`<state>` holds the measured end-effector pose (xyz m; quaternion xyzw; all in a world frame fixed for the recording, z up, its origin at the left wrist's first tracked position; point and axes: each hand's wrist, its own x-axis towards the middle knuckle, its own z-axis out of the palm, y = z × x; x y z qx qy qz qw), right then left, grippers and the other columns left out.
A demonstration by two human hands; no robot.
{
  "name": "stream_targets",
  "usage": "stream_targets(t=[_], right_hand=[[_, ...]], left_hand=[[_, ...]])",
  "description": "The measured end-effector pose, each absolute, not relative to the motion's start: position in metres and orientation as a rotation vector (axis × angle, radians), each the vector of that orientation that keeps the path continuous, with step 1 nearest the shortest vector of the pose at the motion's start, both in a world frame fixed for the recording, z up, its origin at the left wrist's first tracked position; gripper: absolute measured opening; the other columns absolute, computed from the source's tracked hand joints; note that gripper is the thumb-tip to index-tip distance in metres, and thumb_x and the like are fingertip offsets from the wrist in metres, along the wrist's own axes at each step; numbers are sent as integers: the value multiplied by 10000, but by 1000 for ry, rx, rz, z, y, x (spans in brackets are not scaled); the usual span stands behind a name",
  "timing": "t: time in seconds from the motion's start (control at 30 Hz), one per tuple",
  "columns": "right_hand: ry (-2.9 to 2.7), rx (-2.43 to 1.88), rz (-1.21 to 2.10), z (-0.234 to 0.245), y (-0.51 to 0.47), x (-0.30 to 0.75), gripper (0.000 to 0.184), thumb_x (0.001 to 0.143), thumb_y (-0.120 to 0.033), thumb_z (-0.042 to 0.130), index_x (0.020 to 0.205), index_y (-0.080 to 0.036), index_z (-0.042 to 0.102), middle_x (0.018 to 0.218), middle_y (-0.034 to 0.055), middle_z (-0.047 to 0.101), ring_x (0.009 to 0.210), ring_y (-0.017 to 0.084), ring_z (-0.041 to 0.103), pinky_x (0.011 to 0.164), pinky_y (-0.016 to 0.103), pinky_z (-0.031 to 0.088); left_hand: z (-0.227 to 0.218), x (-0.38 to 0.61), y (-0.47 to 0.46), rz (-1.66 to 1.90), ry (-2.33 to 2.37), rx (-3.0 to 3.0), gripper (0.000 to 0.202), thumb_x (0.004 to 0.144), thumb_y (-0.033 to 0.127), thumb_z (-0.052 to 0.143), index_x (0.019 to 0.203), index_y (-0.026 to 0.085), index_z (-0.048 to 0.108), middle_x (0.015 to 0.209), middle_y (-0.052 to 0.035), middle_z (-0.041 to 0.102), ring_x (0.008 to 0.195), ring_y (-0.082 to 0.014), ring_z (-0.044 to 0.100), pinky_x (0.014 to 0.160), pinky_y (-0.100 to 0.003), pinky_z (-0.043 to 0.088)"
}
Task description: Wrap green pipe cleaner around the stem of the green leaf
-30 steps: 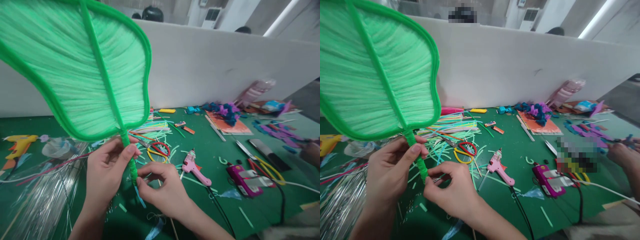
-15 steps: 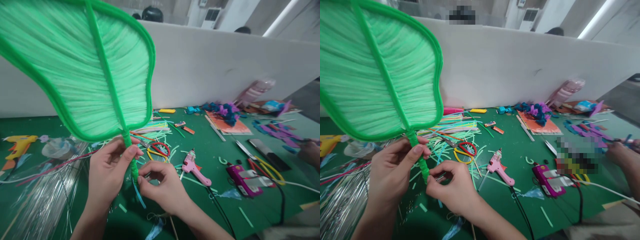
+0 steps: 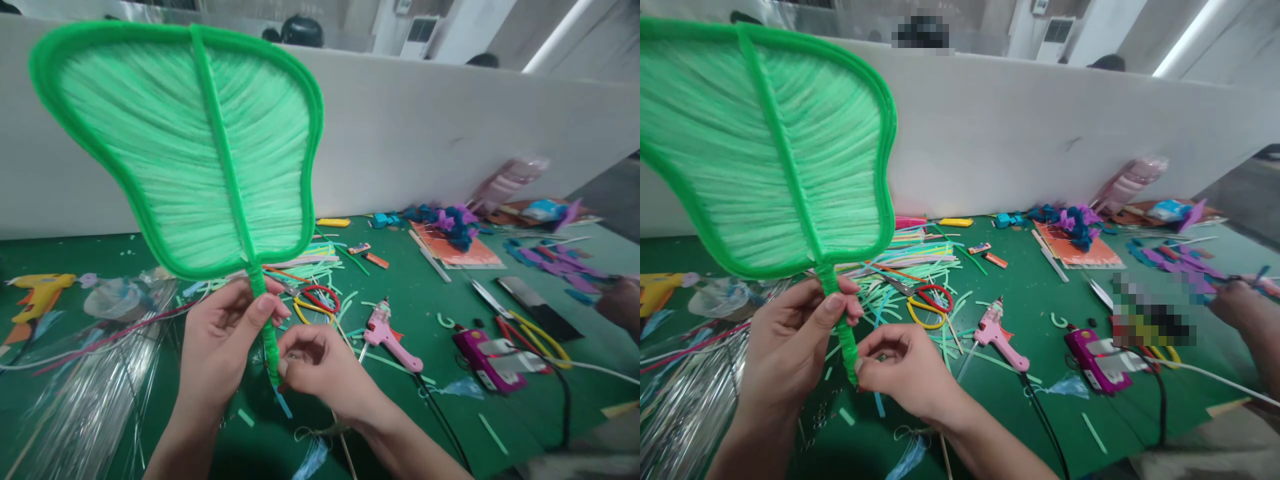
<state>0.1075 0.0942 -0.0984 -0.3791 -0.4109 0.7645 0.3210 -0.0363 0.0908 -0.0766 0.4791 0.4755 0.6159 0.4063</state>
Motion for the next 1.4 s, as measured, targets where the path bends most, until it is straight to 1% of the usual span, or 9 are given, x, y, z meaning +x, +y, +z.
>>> stream_targets(t=[0.2, 0.4, 0.67, 0.73, 0.87, 0.93, 1.07, 1.23, 1.4], right_hand=[[-1056, -967, 2044, -98, 92, 110, 296, 580, -335, 879, 718, -164, 681, 626, -46, 617, 563, 87, 568, 598, 220, 474], [-1348, -1076, 1690, -90, 83, 110, 224, 738, -350, 765, 862, -174, 702, 796, 5, 661, 681, 124, 583, 653, 245, 487], [-1532, -1115, 1355, -103, 85, 103, 205, 890, -349, 587, 811, -169, 644, 738, 17, 639, 663, 141, 542, 577, 242, 427], [-1606, -1084, 1284, -106, 86, 104, 220, 931, -335, 547, 828, -174, 655, 763, 26, 659, 699, 153, 570, 628, 259, 456], [-1799, -1050, 834, -111, 86, 104, 202, 885, -365, 680, 929, -169, 689, 895, 72, 713, 878, 216, 634, 801, 338, 495], [-1833, -1064, 559, -114, 85, 102, 279, 825, -390, 755, 944, -150, 677, 888, 92, 712, 879, 245, 634, 799, 368, 499], [-1892, -1064, 300, -118, 84, 95, 108, 911, -260, 645, 884, -156, 657, 824, 83, 707, 810, 231, 622, 756, 366, 477], [-1895, -1057, 402, -114, 85, 93, 125, 922, -177, 567, 893, -168, 688, 886, 87, 734, 819, 223, 622, 762, 357, 467], [-1851, -1112, 911, -101, 92, 101, 180, 893, -232, 630, 740, -172, 702, 741, 40, 693, 725, 184, 601, 678, 301, 440]], left_hand=[[-77, -37, 94, 1595, 1161, 1172, 90, 873, 289, 703, 930, 240, 754, 743, 20, 707, 679, -111, 627, 647, -186, 501], [-73, -37, 94, 1651, 1240, 1147, 95, 848, 302, 728, 911, 232, 743, 704, 24, 693, 643, -110, 615, 579, -185, 477], [-85, -37, 102, 1629, 1209, 1145, 177, 831, 346, 729, 921, 194, 733, 778, -28, 725, 664, -162, 638, 641, -268, 521], [-88, -38, 105, 1644, 1210, 1118, 186, 821, 348, 738, 908, 185, 731, 778, -34, 727, 652, -158, 634, 623, -265, 512], [-88, -38, 105, 1678, 1298, 1081, 147, 823, 316, 744, 900, 191, 731, 808, -18, 740, 667, -142, 645, 627, -241, 505], [-84, -35, 102, 1685, 1402, 1112, 148, 830, 318, 738, 902, 189, 731, 799, -14, 741, 697, -148, 664, 636, -234, 510], [-77, -29, 96, 1685, 1569, 1198, 161, 844, 337, 719, 903, 188, 733, 803, -17, 745, 751, -169, 699, 673, -240, 535], [-77, -28, 94, 1644, 1578, 1305, 156, 872, 336, 684, 874, 190, 739, 885, -35, 758, 832, -191, 713, 759, -269, 554], [-83, -38, 99, 1612, 1330, 1243, 119, 844, 316, 722, 869, 201, 738, 790, -17, 734, 728, -171, 687, 688, -265, 551]])
